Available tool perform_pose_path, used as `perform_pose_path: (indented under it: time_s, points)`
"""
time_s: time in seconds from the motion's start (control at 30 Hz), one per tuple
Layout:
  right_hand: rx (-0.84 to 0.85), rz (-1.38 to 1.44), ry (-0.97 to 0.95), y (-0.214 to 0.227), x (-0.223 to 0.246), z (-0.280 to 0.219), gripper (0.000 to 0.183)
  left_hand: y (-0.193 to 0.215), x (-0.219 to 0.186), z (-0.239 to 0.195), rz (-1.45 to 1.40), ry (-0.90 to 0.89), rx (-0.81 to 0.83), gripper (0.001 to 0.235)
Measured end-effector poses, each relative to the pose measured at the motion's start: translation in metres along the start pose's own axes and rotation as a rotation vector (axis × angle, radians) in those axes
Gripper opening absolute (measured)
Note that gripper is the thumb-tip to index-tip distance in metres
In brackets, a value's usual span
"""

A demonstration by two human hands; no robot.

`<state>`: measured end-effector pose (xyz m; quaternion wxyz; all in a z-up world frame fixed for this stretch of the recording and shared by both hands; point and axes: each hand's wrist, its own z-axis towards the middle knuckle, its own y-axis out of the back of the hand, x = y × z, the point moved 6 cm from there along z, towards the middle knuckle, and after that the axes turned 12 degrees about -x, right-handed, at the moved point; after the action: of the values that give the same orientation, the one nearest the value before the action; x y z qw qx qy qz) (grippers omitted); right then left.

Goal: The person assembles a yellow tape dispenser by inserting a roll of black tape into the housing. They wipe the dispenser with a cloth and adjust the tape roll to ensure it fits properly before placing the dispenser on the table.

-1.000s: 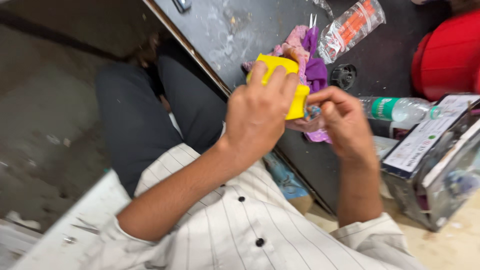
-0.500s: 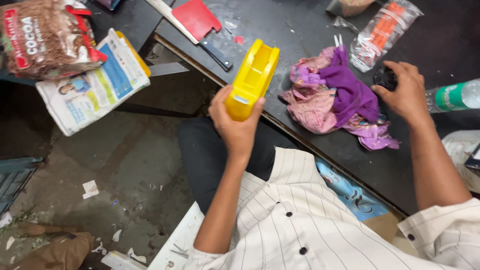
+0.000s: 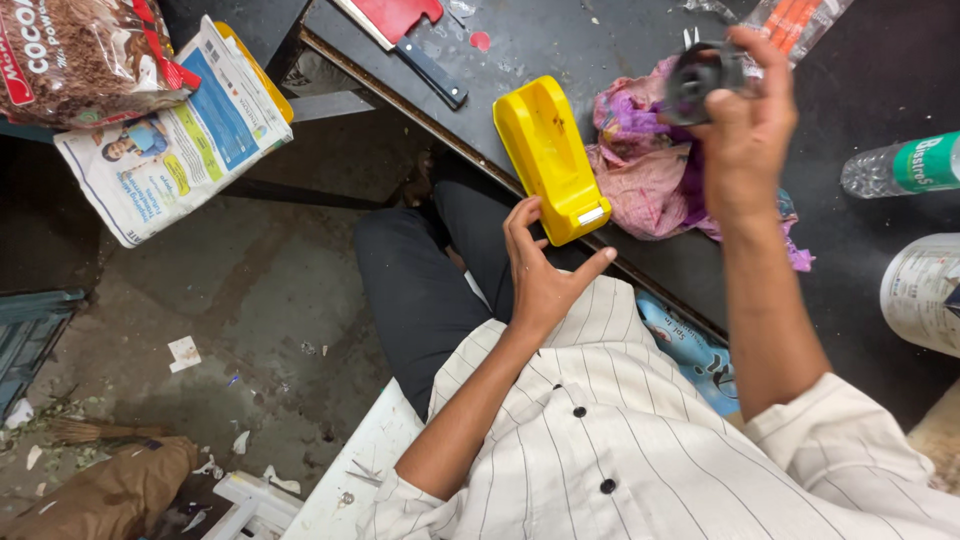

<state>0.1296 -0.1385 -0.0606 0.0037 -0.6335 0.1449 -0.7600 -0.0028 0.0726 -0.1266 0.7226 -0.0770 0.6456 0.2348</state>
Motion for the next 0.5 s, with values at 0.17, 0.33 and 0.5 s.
perform_pose_path:
  time_s: [0.17,0.33,0.5]
  points:
    - [0.088,-0.146,-0.077,-0.060,-0.018,-0.011,0.042,0.018,0.011,0.012,-0.115,0.147,0.079,0.109]
    - [0.218,-0.237,0.002,-0.082,-0.012,-0.018,0.043,0.036,0.018,0.020,-0.151,0.193,0.030,0.104]
    - [0.233,-0.507,0.130,-0.099,0.005,-0.030,0.034,0.045,0.022,0.026,-0.174,0.205,-0.009,0.101]
